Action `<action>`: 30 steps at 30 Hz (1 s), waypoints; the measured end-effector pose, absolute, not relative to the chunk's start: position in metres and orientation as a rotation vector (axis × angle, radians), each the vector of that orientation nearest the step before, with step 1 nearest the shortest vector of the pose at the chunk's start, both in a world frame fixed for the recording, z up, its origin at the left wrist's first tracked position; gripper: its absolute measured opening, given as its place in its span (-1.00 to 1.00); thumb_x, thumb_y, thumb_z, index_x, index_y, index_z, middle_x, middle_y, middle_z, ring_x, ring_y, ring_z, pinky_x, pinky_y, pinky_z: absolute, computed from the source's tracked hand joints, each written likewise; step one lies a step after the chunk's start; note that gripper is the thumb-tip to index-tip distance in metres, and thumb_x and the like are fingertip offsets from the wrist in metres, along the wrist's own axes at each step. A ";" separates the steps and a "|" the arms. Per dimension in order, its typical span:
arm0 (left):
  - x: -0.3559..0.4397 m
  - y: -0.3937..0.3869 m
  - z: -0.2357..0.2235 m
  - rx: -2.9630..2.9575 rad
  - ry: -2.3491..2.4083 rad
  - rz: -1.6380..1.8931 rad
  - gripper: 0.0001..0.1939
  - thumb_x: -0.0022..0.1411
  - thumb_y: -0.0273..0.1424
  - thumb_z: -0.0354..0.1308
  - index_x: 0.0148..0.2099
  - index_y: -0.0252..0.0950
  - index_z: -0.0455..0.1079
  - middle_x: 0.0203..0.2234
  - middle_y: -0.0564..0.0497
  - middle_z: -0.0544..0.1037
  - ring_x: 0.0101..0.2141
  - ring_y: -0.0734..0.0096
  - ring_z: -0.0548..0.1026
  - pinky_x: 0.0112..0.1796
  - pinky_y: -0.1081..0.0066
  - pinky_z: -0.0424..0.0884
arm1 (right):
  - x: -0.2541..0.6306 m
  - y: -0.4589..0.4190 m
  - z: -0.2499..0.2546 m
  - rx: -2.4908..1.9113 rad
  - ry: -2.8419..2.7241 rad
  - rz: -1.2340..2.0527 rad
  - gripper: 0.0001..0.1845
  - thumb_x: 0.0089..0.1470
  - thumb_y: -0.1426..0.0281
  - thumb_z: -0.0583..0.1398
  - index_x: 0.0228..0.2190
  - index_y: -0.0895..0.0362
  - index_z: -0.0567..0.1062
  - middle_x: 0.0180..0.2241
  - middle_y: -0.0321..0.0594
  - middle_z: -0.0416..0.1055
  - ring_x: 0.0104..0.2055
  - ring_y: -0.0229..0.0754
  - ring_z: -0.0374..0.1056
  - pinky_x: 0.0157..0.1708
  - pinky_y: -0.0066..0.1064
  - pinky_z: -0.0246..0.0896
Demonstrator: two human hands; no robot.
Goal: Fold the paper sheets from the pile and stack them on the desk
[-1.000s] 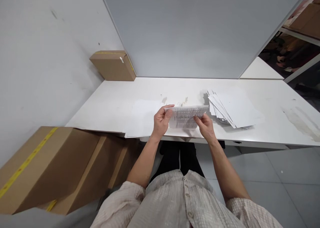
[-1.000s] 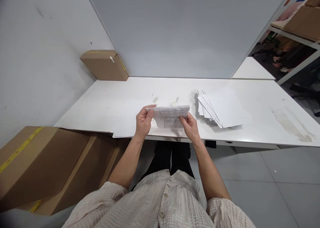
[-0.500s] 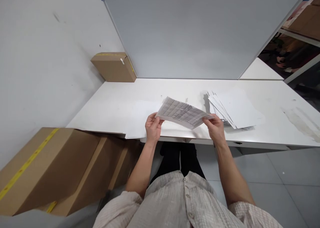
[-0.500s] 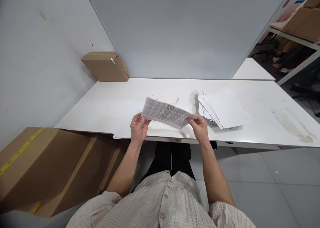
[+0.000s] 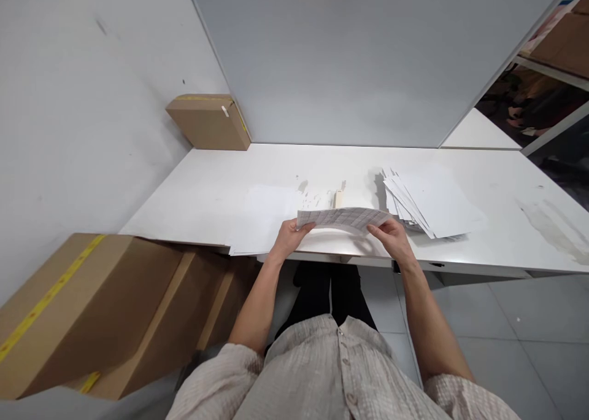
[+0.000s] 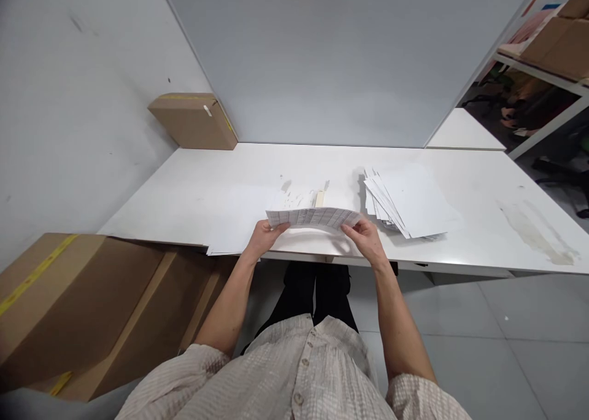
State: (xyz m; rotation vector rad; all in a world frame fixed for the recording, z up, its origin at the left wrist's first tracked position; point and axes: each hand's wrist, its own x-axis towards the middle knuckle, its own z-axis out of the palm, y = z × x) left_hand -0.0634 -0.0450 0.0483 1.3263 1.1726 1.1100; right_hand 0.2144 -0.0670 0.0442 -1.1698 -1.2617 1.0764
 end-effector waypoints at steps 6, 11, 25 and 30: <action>-0.061 -0.046 0.037 1.265 1.211 1.145 -0.75 -0.04 -0.28 0.32 -0.26 -0.26 0.57 -0.23 -0.04 0.60 -0.13 0.06 0.50 -0.05 0.12 0.38 | 0.210 -0.066 0.036 -1.221 -1.281 1.039 -0.76 -0.06 0.23 0.27 -0.32 0.06 0.55 -0.28 -0.23 0.53 -0.19 -0.06 0.41 -0.18 -0.21 0.29; -0.055 -0.049 0.030 1.101 1.196 1.227 -0.68 -0.09 -0.27 0.35 -0.25 -0.30 0.56 -0.23 -0.06 0.60 -0.09 0.08 0.49 0.02 0.12 0.32 | 0.209 -0.064 0.034 -1.330 -1.296 1.122 -0.75 -0.07 0.19 0.26 -0.41 0.11 0.51 -0.41 -0.24 0.49 -0.34 -0.14 0.37 -0.27 -0.25 0.29; 0.021 -0.105 0.031 0.401 0.770 1.328 -0.58 -0.06 -0.36 0.37 -0.10 -0.36 0.45 -0.14 -0.12 0.56 -0.08 0.20 0.49 -0.03 0.21 0.38 | 0.140 -0.092 0.030 -1.068 -0.696 1.223 -0.61 -0.05 0.14 0.24 -0.20 0.09 0.44 -0.19 -0.18 0.49 -0.19 -0.11 0.40 -0.22 -0.26 0.33; -0.013 -0.105 0.035 0.564 0.822 1.143 -0.58 -0.06 -0.31 0.36 -0.13 -0.33 0.45 -0.32 -0.04 0.59 -0.35 0.37 0.54 -0.28 0.36 0.46 | 0.183 -0.095 0.038 -1.235 -0.878 1.224 -0.61 -0.06 0.16 0.25 -0.22 0.13 0.47 -0.24 -0.16 0.52 -0.18 -0.07 0.42 -0.20 -0.28 0.31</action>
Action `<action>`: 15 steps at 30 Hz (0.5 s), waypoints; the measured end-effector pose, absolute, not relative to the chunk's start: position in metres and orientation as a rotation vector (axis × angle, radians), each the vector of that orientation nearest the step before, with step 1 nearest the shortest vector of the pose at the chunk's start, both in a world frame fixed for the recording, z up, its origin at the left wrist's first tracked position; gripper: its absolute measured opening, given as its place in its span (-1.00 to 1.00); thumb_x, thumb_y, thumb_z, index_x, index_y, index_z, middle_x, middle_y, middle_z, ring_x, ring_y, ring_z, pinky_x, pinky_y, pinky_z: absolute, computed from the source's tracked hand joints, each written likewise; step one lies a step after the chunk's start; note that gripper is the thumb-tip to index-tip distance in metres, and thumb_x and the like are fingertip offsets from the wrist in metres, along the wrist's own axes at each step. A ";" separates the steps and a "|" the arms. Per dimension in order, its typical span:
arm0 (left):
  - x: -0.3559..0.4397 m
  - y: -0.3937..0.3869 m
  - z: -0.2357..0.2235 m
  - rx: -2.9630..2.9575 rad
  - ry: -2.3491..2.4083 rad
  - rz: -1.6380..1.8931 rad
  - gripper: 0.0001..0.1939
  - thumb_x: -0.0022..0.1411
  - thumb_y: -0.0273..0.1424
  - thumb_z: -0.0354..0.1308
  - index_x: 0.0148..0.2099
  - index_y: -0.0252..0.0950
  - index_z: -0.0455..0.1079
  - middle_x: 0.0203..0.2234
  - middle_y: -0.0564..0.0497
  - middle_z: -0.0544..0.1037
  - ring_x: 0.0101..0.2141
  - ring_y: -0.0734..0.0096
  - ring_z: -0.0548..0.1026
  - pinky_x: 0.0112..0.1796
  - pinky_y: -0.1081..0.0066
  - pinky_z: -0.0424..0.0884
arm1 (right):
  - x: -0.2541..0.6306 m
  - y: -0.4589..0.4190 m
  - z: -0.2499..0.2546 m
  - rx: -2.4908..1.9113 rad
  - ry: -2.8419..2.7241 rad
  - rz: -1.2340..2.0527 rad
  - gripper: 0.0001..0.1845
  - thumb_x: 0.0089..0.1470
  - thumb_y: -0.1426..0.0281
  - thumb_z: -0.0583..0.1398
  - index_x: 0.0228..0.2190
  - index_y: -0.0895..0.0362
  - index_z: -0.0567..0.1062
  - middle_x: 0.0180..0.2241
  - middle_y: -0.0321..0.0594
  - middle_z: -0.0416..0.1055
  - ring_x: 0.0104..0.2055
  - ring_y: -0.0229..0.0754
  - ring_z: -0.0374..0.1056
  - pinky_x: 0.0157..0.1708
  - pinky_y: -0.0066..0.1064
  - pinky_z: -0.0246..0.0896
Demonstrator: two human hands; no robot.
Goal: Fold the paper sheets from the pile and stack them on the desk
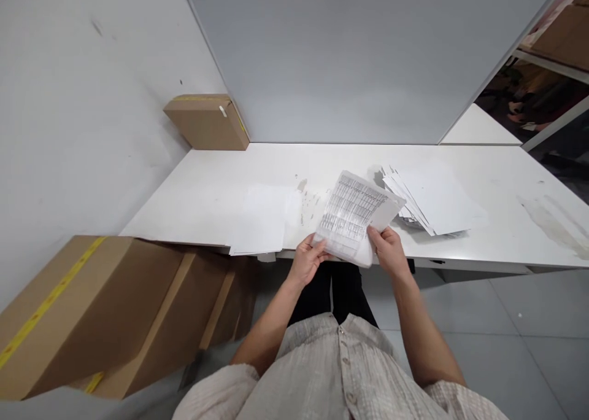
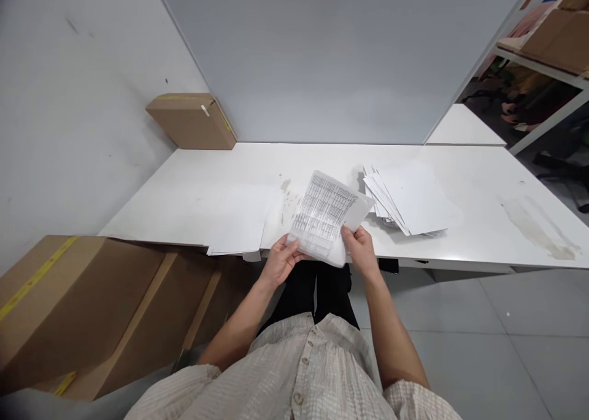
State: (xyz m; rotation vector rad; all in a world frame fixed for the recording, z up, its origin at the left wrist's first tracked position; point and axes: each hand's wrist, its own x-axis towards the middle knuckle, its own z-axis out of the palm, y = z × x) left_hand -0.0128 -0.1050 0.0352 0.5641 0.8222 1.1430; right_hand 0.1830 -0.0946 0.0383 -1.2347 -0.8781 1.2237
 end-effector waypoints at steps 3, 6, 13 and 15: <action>-0.032 -0.101 0.038 0.759 0.904 0.924 -0.58 0.04 -0.18 0.26 -0.11 -0.32 0.44 -0.37 -0.05 0.58 -0.46 0.46 0.51 -0.39 0.43 0.43 | 0.210 -0.102 0.042 -1.342 -1.025 1.431 -0.60 -0.05 0.17 0.24 -0.18 0.12 0.46 -0.24 -0.16 0.53 -0.23 -0.05 0.44 -0.26 -0.28 0.33; -0.036 -0.100 0.038 1.041 1.046 0.643 -0.59 0.11 -0.08 0.15 -0.24 -0.37 0.46 -0.44 -0.05 0.55 -0.54 0.47 0.50 -0.48 0.47 0.39 | 0.222 -0.112 0.039 -1.472 -1.088 1.506 -0.61 -0.05 0.19 0.23 -0.18 0.12 0.45 -0.25 -0.15 0.53 -0.25 -0.02 0.45 -0.28 -0.27 0.35; -0.025 -0.085 0.047 1.665 1.328 0.358 -0.54 0.22 -0.08 -0.06 -0.49 -0.32 0.39 -0.53 0.01 0.53 -0.64 0.48 0.43 -0.49 0.44 0.30 | 0.229 -0.123 0.031 -1.513 -0.913 1.610 -0.66 -0.07 0.23 0.25 -0.24 0.14 0.44 -0.32 -0.15 0.55 -0.32 -0.04 0.47 -0.38 -0.32 0.35; -0.024 -0.074 0.048 1.823 1.442 0.420 -0.54 0.25 -0.12 -0.10 -0.49 -0.30 0.40 -0.58 0.02 0.50 -0.59 0.43 0.42 -0.45 0.41 0.29 | 0.231 -0.122 0.031 -1.464 -0.875 1.651 -0.63 -0.07 0.23 0.25 -0.21 0.14 0.44 -0.32 -0.16 0.55 -0.34 -0.06 0.47 -0.41 -0.34 0.35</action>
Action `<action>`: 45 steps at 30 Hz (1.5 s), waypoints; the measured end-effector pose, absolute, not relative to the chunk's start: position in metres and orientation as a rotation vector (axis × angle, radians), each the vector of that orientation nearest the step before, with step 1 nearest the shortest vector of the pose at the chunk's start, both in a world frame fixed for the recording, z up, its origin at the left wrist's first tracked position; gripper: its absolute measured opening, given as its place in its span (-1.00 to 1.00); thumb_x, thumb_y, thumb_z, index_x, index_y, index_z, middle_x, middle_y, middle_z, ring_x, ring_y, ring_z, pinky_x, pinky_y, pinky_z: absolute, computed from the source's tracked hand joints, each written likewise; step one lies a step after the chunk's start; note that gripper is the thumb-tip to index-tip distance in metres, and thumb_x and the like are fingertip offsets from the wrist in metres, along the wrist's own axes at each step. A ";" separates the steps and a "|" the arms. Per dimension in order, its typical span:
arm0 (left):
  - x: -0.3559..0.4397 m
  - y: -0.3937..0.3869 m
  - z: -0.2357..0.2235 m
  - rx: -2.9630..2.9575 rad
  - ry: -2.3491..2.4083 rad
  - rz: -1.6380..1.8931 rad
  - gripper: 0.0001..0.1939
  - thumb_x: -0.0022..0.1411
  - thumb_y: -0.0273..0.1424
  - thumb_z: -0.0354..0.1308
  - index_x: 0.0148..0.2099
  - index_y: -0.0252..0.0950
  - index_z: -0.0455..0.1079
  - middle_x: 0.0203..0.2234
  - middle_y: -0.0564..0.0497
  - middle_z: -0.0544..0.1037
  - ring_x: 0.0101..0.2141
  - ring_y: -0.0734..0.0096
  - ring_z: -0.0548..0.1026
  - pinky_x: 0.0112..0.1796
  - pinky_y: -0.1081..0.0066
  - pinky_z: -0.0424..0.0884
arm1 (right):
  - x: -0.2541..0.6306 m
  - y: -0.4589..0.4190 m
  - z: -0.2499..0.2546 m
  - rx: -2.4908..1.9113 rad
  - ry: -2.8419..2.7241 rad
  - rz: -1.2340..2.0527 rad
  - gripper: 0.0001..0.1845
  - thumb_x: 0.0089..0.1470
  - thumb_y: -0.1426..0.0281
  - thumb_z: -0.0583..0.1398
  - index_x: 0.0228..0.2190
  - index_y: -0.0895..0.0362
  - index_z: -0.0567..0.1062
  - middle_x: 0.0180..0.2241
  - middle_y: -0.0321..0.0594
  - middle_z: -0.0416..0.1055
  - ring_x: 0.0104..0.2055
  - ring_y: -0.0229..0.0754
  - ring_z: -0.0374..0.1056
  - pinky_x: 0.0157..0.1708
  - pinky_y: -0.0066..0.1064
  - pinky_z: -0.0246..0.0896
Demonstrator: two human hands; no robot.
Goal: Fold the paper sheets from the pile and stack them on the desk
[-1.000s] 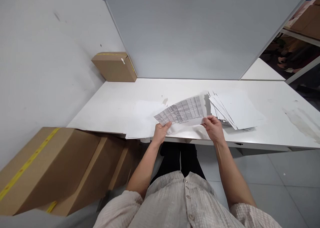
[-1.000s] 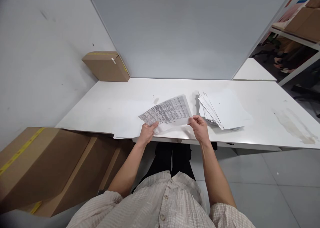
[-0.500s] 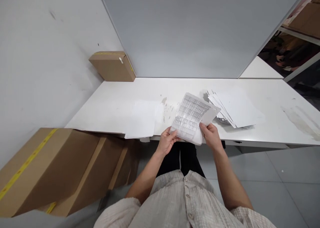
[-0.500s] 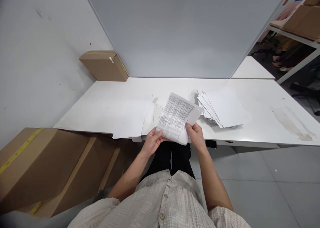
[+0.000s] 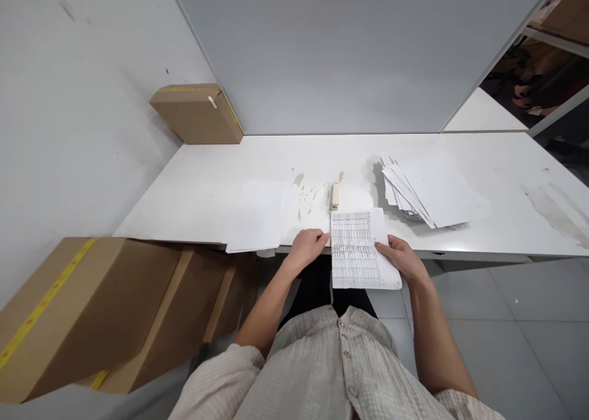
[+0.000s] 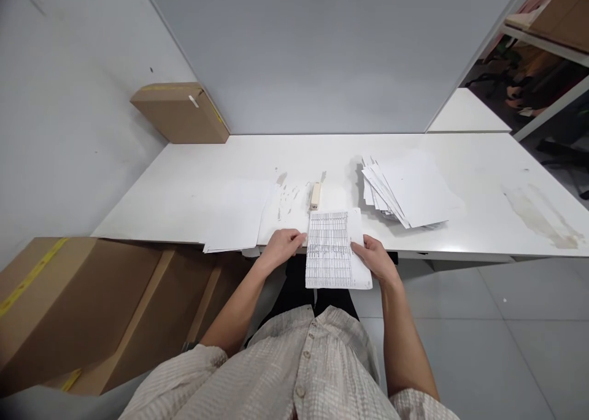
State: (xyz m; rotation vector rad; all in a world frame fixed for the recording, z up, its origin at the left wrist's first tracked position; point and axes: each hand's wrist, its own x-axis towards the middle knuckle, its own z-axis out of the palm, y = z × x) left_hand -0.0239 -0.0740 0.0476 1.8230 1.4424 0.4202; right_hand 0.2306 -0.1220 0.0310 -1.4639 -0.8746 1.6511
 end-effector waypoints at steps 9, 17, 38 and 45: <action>-0.009 -0.026 0.024 2.020 1.468 0.762 -0.55 0.27 -0.39 -0.06 0.20 -0.22 0.19 -0.22 -0.01 0.49 -0.38 0.47 0.41 -0.23 0.43 0.33 | 0.232 -0.110 0.025 -1.445 -0.805 1.680 -0.62 -0.05 0.26 0.25 -0.17 0.14 0.45 -0.29 -0.14 0.55 -0.34 -0.07 0.48 -0.44 -0.36 0.35; -0.003 -0.016 0.022 2.265 1.518 0.547 -0.49 0.30 -0.52 -0.20 0.23 -0.05 0.14 -0.23 0.02 0.36 -0.36 0.46 0.36 -0.42 0.50 0.24 | 0.228 -0.108 0.031 -1.456 -0.764 1.685 -0.61 -0.07 0.28 0.26 -0.17 0.16 0.45 -0.29 -0.12 0.55 -0.33 -0.07 0.48 -0.45 -0.36 0.35; -0.012 -0.042 0.034 1.647 1.425 0.855 -0.43 0.33 -0.32 -0.16 0.34 -0.21 -0.18 -0.12 -0.12 0.45 -0.32 0.41 0.44 -0.25 0.36 0.35 | 0.233 -0.130 0.038 -1.405 -0.844 1.705 -0.58 -0.06 0.22 0.27 -0.14 0.10 0.44 -0.24 -0.13 0.54 -0.27 -0.02 0.48 -0.35 -0.26 0.38; -0.038 -0.106 0.061 1.062 1.054 0.782 -0.43 0.11 0.02 0.09 -0.08 -0.39 0.39 -0.31 -0.12 0.55 -0.34 0.33 0.50 -0.31 0.35 0.42 | 0.185 -0.131 0.051 -1.221 -0.919 1.510 -0.58 -0.03 0.19 0.25 -0.12 0.06 0.40 -0.17 -0.16 0.51 -0.21 -0.08 0.44 -0.24 -0.28 0.34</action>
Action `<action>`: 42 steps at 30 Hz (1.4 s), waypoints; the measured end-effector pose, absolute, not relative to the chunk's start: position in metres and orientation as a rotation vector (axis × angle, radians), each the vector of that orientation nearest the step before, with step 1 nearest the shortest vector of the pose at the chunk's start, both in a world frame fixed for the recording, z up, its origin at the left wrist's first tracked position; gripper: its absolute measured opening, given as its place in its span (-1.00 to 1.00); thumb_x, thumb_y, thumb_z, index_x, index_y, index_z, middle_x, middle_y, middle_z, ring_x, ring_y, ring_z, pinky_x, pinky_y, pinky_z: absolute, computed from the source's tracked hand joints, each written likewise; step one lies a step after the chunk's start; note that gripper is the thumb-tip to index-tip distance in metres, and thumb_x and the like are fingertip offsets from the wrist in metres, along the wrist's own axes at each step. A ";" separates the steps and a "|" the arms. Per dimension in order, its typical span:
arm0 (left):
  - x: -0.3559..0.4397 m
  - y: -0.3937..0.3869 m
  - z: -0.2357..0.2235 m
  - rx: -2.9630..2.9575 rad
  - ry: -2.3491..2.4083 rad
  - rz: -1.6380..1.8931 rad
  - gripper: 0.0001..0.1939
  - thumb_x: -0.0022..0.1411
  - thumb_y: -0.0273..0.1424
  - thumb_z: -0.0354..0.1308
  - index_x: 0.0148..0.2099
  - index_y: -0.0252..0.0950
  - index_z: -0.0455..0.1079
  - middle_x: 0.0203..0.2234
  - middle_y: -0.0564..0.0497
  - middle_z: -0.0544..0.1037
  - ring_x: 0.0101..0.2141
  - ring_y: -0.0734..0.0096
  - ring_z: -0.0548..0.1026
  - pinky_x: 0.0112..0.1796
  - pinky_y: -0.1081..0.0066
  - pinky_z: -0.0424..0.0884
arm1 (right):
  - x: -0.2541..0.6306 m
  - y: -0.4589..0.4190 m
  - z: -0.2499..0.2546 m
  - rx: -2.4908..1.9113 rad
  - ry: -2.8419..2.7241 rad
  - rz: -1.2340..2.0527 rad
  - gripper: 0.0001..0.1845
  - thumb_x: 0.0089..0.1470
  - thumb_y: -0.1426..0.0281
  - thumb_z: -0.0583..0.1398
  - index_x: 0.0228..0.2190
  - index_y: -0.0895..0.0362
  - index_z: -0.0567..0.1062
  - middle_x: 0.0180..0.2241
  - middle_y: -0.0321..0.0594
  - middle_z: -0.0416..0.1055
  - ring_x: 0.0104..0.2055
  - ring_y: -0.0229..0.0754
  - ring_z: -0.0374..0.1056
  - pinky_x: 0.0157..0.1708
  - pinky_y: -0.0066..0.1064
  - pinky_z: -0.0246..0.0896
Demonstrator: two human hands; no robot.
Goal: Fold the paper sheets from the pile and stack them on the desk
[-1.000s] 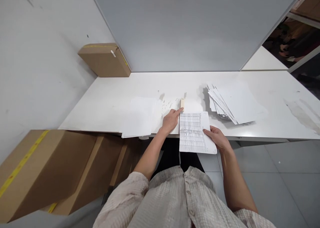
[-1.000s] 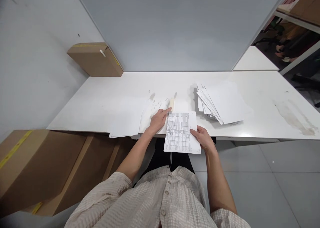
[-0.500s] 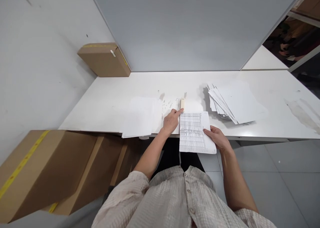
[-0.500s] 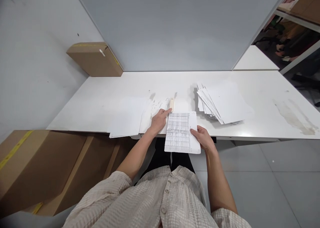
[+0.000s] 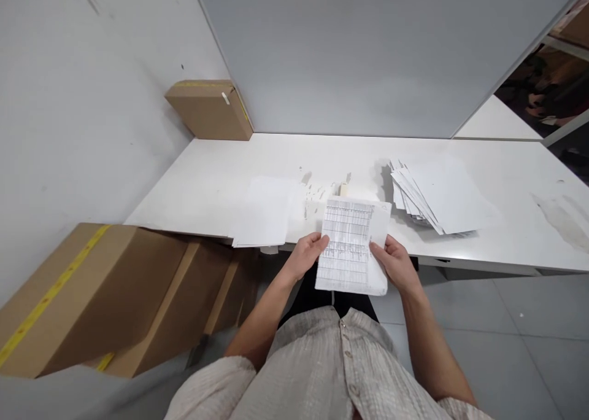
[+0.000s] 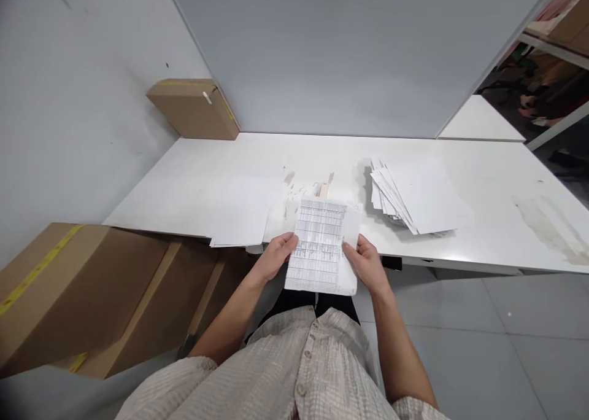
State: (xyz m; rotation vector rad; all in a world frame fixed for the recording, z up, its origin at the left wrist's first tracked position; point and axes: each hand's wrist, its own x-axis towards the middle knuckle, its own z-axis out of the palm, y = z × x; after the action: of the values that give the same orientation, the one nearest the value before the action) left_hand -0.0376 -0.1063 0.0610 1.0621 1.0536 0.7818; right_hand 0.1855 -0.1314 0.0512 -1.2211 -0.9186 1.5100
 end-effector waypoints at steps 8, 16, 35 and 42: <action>-0.122 -0.069 0.087 1.075 1.505 1.005 -0.51 -0.10 -0.07 0.29 -0.27 -0.40 0.47 -0.44 -0.05 0.57 -0.41 0.29 0.50 -0.37 0.33 0.44 | 0.141 -0.111 0.049 -1.184 -1.008 1.606 -0.58 -0.02 0.11 0.21 -0.18 0.08 0.33 -0.37 -0.26 0.47 -0.52 -0.30 0.36 -0.50 -0.43 0.29; -0.207 0.008 0.075 1.303 2.030 0.509 -0.69 -0.02 -0.20 0.19 -0.38 -0.39 0.43 -0.45 -0.10 0.54 -0.39 0.21 0.50 -0.41 0.35 0.38 | 0.176 -0.133 0.028 -1.291 -0.952 1.602 -0.52 -0.06 0.09 0.25 -0.18 0.11 0.32 -0.38 -0.23 0.46 -0.52 -0.29 0.35 -0.52 -0.42 0.26; -0.140 -0.022 0.047 2.009 2.377 0.133 -0.52 0.28 -0.14 -0.18 0.10 -0.23 0.31 0.00 -0.26 0.30 -0.03 -0.11 0.24 -0.14 0.04 0.27 | 0.299 -0.101 0.067 -1.973 -1.248 -0.105 -0.59 0.08 0.17 0.08 -0.14 0.20 0.44 -0.08 0.05 0.39 0.00 0.05 0.25 -0.05 -0.13 0.17; -0.139 -0.023 0.047 1.978 2.396 0.186 -0.53 0.28 -0.15 -0.16 0.09 -0.22 0.32 0.01 -0.25 0.31 -0.03 -0.10 0.25 -0.14 0.03 0.28 | 0.321 -0.054 0.069 -2.312 -1.586 0.028 -0.36 -0.05 0.15 0.18 -0.03 0.35 0.35 -0.05 0.19 0.35 0.04 0.20 0.17 -0.04 -0.05 0.08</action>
State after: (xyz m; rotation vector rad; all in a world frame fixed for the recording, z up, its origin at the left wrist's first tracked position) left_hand -0.1393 -0.0226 0.0473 1.9782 2.3963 0.1863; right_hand 0.3211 -0.0536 0.0686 -2.3116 -1.5864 0.0278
